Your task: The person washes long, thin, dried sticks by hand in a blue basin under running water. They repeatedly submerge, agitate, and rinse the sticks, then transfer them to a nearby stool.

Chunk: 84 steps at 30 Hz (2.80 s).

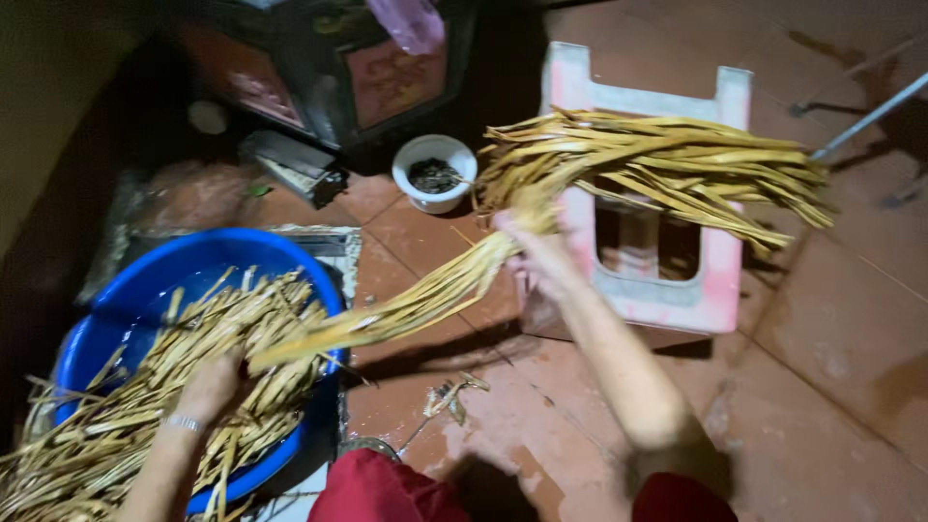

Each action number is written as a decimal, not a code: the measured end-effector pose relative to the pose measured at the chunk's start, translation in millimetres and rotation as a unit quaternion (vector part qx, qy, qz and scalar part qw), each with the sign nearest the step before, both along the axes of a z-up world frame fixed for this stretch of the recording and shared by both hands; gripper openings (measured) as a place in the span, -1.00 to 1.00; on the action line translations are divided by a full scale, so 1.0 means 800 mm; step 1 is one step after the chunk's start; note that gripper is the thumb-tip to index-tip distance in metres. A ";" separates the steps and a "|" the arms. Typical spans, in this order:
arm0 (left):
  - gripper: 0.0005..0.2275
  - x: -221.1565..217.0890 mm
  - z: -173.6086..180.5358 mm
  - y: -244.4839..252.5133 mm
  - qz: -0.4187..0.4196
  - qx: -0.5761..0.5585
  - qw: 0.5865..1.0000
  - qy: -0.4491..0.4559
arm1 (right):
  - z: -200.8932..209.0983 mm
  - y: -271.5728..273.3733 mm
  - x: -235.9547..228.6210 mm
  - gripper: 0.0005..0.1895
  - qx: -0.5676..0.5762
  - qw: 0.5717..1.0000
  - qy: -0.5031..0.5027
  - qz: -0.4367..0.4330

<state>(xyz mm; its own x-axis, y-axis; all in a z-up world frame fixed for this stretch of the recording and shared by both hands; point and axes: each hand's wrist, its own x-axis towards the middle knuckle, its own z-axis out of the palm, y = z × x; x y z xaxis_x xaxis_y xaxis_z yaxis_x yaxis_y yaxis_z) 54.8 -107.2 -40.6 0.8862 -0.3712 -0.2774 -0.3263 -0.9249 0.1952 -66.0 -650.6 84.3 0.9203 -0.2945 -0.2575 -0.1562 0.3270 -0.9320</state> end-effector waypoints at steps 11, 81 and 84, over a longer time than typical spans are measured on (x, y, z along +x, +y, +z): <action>-0.29 -0.060 0.294 -0.393 -0.320 -0.242 0.811 -0.426 | 0.027 -0.428 -0.242 -0.55 0.061 0.859 -0.101 -0.498; -0.83 -0.007 -0.067 0.013 0.185 -0.399 0.898 -0.009 | -0.212 0.272 0.124 -0.66 -0.319 0.884 -0.121 0.319; -0.83 0.009 0.024 -0.010 0.156 -0.452 0.878 0.017 | -0.155 0.317 0.143 -0.59 -0.187 0.905 -0.131 0.359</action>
<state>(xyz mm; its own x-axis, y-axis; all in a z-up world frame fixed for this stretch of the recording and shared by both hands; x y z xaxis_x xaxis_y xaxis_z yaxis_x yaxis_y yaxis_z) 62.0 -115.2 -21.7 0.9808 -0.1936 -0.0220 -0.0649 -0.4310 0.9000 48.5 -396.7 -39.8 0.9239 0.3824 -0.0094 0.0383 -0.1169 -0.9924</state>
